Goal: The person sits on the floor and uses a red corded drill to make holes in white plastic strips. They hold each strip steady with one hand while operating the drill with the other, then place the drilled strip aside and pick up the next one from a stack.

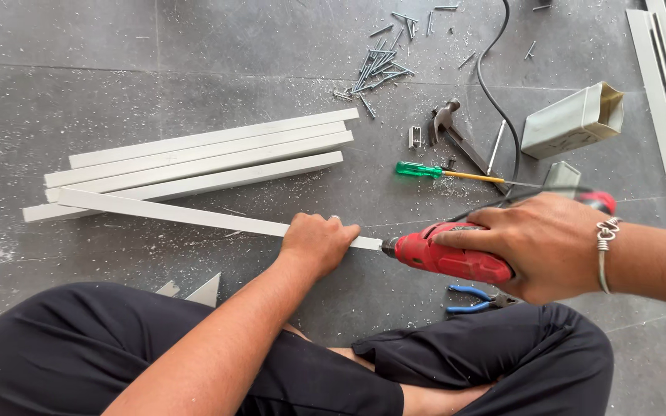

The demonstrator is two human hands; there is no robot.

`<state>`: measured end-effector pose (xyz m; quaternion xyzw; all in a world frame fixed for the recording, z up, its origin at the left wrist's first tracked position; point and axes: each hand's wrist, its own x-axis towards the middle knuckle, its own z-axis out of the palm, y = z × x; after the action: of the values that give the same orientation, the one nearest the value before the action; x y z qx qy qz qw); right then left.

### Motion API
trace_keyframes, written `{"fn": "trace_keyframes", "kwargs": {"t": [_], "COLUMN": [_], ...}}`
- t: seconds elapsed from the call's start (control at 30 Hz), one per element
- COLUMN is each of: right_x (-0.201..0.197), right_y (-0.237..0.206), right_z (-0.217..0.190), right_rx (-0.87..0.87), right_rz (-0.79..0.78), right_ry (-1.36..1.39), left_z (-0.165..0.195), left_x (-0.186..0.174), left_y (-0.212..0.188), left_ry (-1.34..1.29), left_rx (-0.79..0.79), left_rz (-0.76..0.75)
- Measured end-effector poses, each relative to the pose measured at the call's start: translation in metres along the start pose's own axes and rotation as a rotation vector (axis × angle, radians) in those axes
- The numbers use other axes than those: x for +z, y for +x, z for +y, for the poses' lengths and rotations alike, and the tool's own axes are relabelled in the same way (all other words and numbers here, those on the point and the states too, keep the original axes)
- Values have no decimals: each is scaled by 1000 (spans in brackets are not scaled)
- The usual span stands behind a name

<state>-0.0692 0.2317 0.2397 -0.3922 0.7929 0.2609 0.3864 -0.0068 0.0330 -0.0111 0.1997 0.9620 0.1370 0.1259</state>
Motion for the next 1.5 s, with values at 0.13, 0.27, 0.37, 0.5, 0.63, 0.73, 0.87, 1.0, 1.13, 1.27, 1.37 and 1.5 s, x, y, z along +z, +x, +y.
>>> {"fn": "trace_keyframes", "kwargs": {"t": [0.13, 0.27, 0.37, 0.5, 0.63, 0.73, 0.87, 1.0, 1.13, 1.27, 1.37, 1.5], "right_x": [-10, -17, -17, -8, 30, 74, 130, 163, 178, 185, 185, 190], "right_y": [-7, -22, -31, -57, -71, -55, 8, 61, 80, 82, 90, 95], "right_z": [-6, -8, -2, 26, 44, 48, 30, 2, 2, 15, 18, 19], "right_rx": [-82, 12, 11, 103, 341, 471, 335, 226, 123, 187, 187, 158], "right_rz": [95, -115, -89, 98, 421, 648, 1232, 1450, 1333, 1306, 1285, 1262], "right_ry": [-20, -174, -173, 7, 249, 538, 885, 1661, 2298, 2319, 2391, 2469], "left_z": [-1, 4, 9, 9, 12, 12, 11, 14, 19, 22, 29, 42], "left_x": [-3, 1, 8, 15, 19, 18, 15, 18, 29, 32, 25, 8], "left_y": [0, -2, -1, -3, -5, -5, -4, -5, -7, -6, -8, -11], "left_ry": [-26, -52, -44, -70, -71, 58, 133, 126, 204, 94, -74, -298], "left_rx": [-12, -26, -21, -43, -74, -38, -128, -39, 92, 78, -103, -148], "left_rz": [-50, -6, 28, 75, 105, 225, 167, 296, 408, 443, 424, 453]}}
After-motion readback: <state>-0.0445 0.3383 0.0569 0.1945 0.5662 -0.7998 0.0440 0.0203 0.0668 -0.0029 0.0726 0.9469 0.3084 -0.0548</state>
